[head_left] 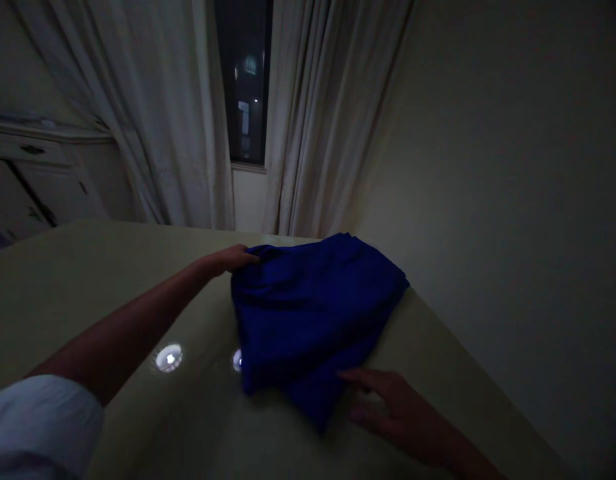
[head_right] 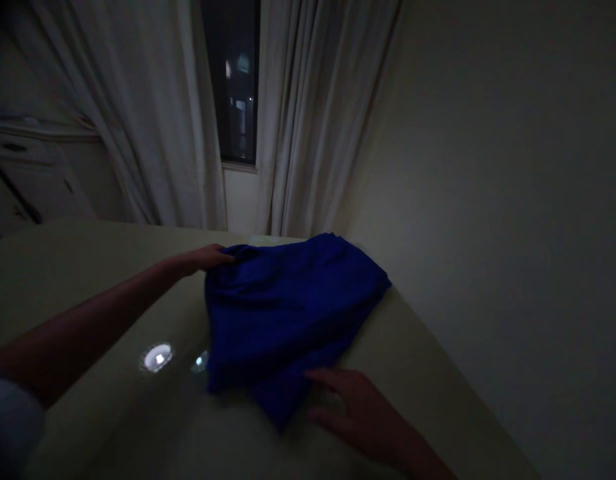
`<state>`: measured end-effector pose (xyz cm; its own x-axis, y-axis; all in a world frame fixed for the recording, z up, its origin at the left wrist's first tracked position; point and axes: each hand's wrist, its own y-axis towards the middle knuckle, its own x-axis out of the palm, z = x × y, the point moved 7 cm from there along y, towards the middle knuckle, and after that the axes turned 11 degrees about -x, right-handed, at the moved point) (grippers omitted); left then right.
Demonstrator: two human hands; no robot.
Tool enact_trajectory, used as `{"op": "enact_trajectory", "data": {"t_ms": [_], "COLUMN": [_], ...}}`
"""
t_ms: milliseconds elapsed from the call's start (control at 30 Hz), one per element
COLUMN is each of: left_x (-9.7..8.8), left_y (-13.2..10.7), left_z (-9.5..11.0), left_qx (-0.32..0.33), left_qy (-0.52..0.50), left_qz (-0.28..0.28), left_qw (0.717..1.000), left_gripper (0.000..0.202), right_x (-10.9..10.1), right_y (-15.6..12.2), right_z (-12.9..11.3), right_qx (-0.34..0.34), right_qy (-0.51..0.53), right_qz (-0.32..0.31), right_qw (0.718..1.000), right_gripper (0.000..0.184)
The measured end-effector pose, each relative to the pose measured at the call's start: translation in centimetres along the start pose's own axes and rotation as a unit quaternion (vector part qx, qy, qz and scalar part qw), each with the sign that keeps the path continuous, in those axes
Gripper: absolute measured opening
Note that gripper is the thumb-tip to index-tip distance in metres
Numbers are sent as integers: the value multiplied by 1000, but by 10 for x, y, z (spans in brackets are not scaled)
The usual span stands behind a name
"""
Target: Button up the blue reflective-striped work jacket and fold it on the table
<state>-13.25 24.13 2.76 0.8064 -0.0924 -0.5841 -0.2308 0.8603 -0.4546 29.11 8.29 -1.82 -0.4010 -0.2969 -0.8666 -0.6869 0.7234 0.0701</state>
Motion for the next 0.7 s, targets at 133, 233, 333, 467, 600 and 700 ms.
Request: {"op": "enact_trajectory", "data": {"t_ms": [133,233,333,467,600,700], "left_x": [-38,68,179,203,147,84], "left_y": [-46,-95,-127,-110,-70,-36], "left_z": [1,18,19,1,-34,-72], "left_qx": [112,293,407,390,362,307], "left_qy": [170,204,225,203,314,376], "left_qz": [251,165,33,35,72,113], "left_qw": [946,920,885,897,874,867], "left_gripper": [52,72,105,101,89,77], "right_x": [-70,-106,-95,-50,-17,7], "right_y": [21,45,73,107,151,211], "right_z": [60,142,194,190,149,107], "right_qx": [60,152,207,190,174,132], "right_qy": [-57,-75,-24,25,40,53], "right_qz": [248,350,324,276,261,209], "right_qw": [965,921,923,942,949,968], "right_gripper": [61,86,83,76,87,84]}}
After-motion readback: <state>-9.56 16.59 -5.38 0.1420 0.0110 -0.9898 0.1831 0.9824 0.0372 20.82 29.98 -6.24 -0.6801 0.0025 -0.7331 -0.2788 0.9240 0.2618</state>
